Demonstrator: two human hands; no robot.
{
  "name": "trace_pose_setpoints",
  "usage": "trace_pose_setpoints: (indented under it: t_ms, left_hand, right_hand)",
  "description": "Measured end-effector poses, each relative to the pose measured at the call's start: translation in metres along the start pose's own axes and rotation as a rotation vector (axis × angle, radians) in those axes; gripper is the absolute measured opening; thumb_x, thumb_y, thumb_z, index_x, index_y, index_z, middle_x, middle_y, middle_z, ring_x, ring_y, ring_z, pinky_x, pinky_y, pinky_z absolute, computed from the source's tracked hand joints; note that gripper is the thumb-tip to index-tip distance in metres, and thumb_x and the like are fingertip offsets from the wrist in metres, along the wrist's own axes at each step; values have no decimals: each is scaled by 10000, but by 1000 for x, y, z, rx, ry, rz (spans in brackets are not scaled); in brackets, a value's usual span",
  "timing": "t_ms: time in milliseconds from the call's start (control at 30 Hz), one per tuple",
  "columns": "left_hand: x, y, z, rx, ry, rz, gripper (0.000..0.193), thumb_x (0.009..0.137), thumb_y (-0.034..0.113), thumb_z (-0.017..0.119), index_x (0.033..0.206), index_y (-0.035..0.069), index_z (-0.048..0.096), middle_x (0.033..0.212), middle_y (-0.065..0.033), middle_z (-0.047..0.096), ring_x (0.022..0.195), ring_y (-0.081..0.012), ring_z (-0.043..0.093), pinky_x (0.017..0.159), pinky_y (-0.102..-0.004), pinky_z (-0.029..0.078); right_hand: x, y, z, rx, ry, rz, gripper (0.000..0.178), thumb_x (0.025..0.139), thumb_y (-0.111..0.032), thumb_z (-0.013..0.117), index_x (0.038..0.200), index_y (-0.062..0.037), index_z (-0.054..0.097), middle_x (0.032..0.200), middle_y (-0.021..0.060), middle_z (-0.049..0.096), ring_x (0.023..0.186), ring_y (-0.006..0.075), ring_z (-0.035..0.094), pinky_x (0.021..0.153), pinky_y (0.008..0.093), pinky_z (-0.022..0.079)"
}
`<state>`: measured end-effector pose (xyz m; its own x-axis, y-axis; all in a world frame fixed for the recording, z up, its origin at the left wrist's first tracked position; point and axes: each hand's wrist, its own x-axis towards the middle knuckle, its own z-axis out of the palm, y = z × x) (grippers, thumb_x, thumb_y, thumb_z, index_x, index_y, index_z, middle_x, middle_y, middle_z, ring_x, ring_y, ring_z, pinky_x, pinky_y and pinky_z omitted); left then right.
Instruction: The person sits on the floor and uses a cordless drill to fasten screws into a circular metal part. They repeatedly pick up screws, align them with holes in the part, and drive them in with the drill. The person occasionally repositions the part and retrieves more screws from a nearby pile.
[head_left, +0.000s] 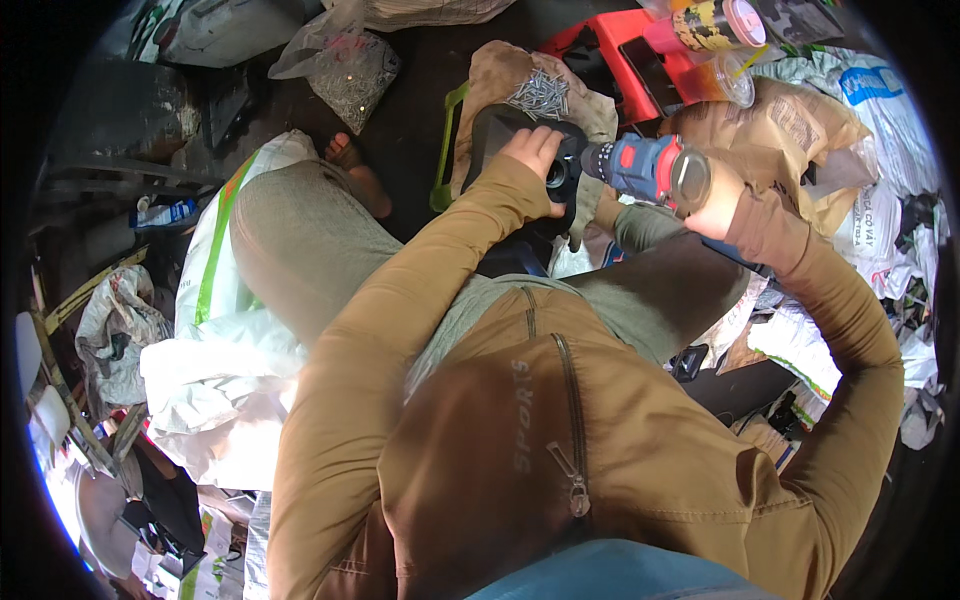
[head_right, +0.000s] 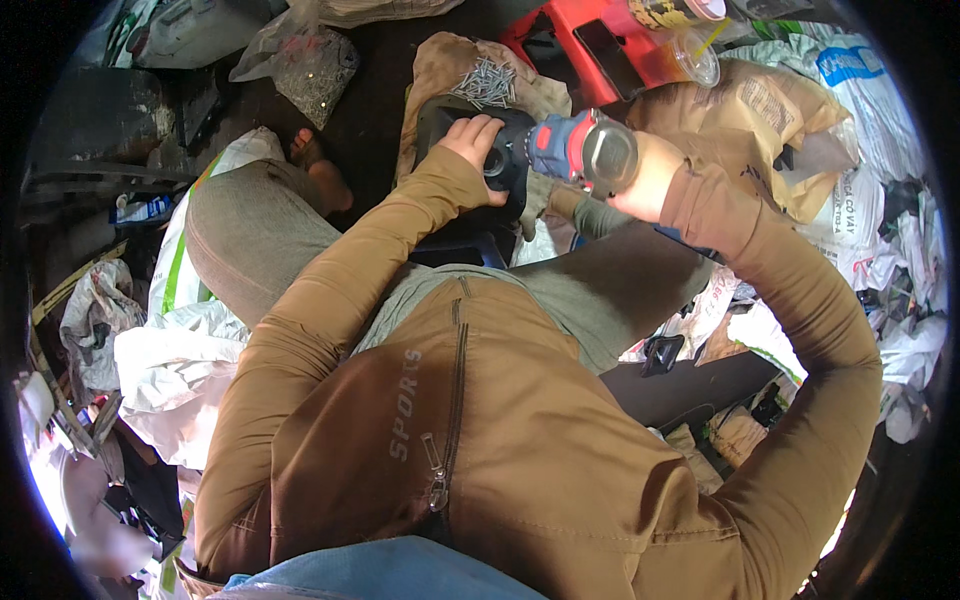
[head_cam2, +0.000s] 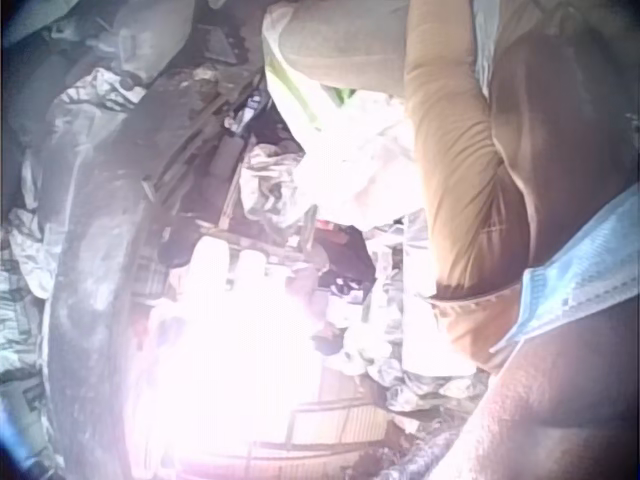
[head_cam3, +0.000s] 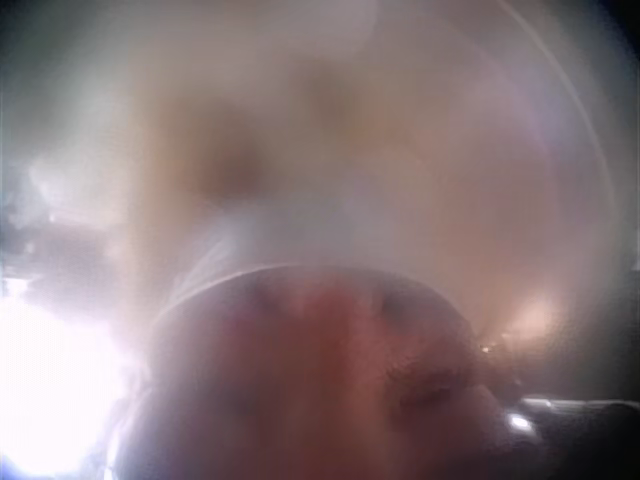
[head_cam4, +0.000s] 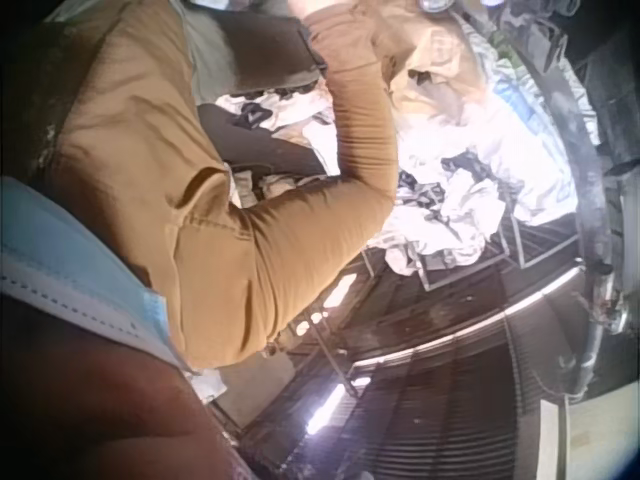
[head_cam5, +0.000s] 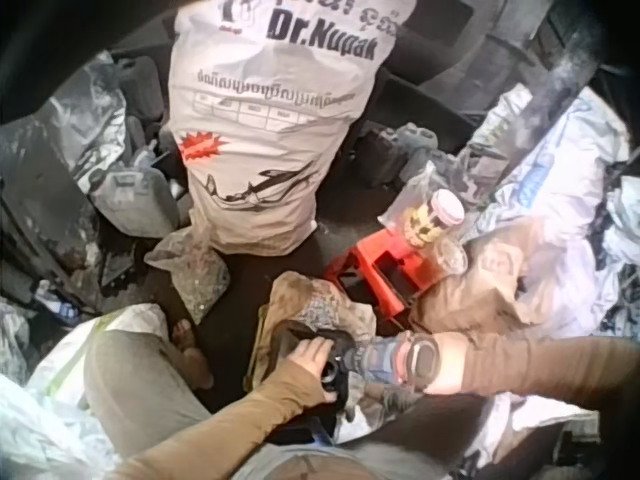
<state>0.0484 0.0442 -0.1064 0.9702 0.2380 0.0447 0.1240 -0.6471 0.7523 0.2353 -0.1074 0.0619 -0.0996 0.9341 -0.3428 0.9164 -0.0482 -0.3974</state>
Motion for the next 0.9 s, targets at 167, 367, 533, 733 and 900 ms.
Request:
trace_pose_setpoints:
  t_ms: [167, 367, 533, 733, 900]
  left_hand:
    - [3, 0, -1, -1, -28, -14, 971, 501, 359, 834, 1309, 25, 412, 1297, -158, 447, 1196, -341, 433, 1024, -392, 390]
    - [3, -1, 0, 27, 0, 17, 978, 493, 363, 840, 1295, 3, 413, 1247, -159, 475, 1113, -330, 467, 1001, -367, 398]
    - [2, -3, 4, 30, 5, 15, 989, 492, 370, 844, 1300, 5, 407, 1249, -158, 474, 1120, -327, 464, 1003, -369, 397]
    - [4, 0, 0, 49, 2, -5, 990, 482, 364, 850, 1303, 27, 413, 1279, -162, 457, 1170, -341, 442, 1020, -388, 388]
    - [2, 6, -2, 51, -26, -38, 1009, 478, 387, 857, 1314, 42, 409, 1302, -164, 446, 1205, -350, 418, 1044, -401, 364]
  right_hand:
    - [6, 4, 0, -65, -64, 36, 198, 737, -139, 615, 920, -70, 637, 820, 136, 655, 771, 340, 632, 681, 418, 518]
    - [17, 9, -4, -97, -133, -47, 189, 724, -138, 616, 899, -73, 642, 788, 139, 651, 739, 342, 633, 659, 418, 520]
    - [16, 6, -8, -66, -172, 70, 209, 695, -147, 635, 891, -74, 646, 777, 138, 651, 738, 344, 635, 661, 418, 524]
    - [21, -10, 3, -128, -63, 167, 240, 680, -195, 667, 890, -78, 664, 789, 161, 660, 787, 355, 641, 707, 422, 526]
    - [0, -43, -23, 217, -26, 552, 340, 664, -198, 697, 969, -51, 665, 829, 189, 670, 835, 328, 651, 767, 385, 499]
